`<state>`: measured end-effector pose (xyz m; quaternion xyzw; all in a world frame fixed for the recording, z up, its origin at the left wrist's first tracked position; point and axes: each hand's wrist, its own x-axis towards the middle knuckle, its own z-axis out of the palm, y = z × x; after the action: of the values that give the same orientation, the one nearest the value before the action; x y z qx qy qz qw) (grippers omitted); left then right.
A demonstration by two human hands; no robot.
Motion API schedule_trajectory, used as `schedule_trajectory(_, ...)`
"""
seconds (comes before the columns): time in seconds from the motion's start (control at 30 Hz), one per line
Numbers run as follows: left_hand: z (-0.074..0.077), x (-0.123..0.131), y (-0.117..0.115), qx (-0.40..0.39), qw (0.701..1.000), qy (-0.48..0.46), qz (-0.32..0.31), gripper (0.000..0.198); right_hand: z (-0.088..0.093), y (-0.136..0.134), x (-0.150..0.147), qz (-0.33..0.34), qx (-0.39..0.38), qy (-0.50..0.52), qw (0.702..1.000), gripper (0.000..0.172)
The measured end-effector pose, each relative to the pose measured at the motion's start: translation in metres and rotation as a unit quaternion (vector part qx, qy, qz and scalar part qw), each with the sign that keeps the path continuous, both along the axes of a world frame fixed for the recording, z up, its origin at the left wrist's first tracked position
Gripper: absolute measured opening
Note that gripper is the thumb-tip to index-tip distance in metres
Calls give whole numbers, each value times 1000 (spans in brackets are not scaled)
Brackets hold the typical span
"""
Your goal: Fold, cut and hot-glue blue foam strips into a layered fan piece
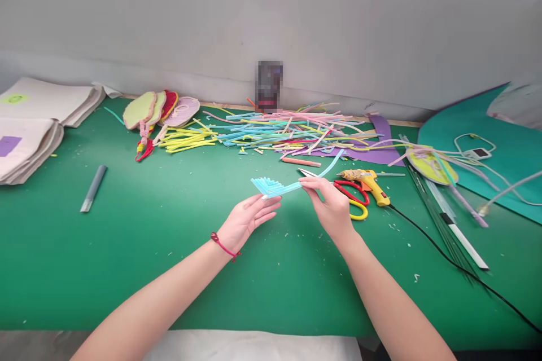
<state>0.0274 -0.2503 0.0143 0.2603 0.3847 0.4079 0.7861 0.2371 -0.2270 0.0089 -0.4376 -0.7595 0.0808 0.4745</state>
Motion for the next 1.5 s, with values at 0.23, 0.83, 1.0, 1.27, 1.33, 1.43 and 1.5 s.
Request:
schedule_trajectory(0.23, -2, 16, 14, -36, 992, 100, 64, 33, -7, -4, 2, -2, -19, 2, 1000, 18)
schedule_trajectory(0.83, -14, 15, 12, -60, 989, 128, 48, 33, -22, -4, 5, 25, -13, -19, 999, 19)
schedule_trajectory(1.0, -18, 17, 10, -59, 987, 135, 66, 32, -23, -7, 4, 30, -13, -38, 999, 21)
schedule_trajectory(1.27, -18, 10, 12, -44, 982, 158, 88, 33, -5, -1, 49, -190, -63, -53, 978, 24)
schedule_trajectory(1.33, -17, 6, 15, -37, 982, 163, 91, 35, -8, 2, 83, -323, -87, -72, 940, 24)
schedule_trajectory(1.43, -17, 1, 19, -22, 981, 170, 96, 43, -24, 6, 137, -468, -175, -146, 854, 39)
schedule_trajectory(1.5, -18, -2, 21, -10, 979, 178, 101, 49, -40, 8, 165, -493, -244, -187, 814, 45)
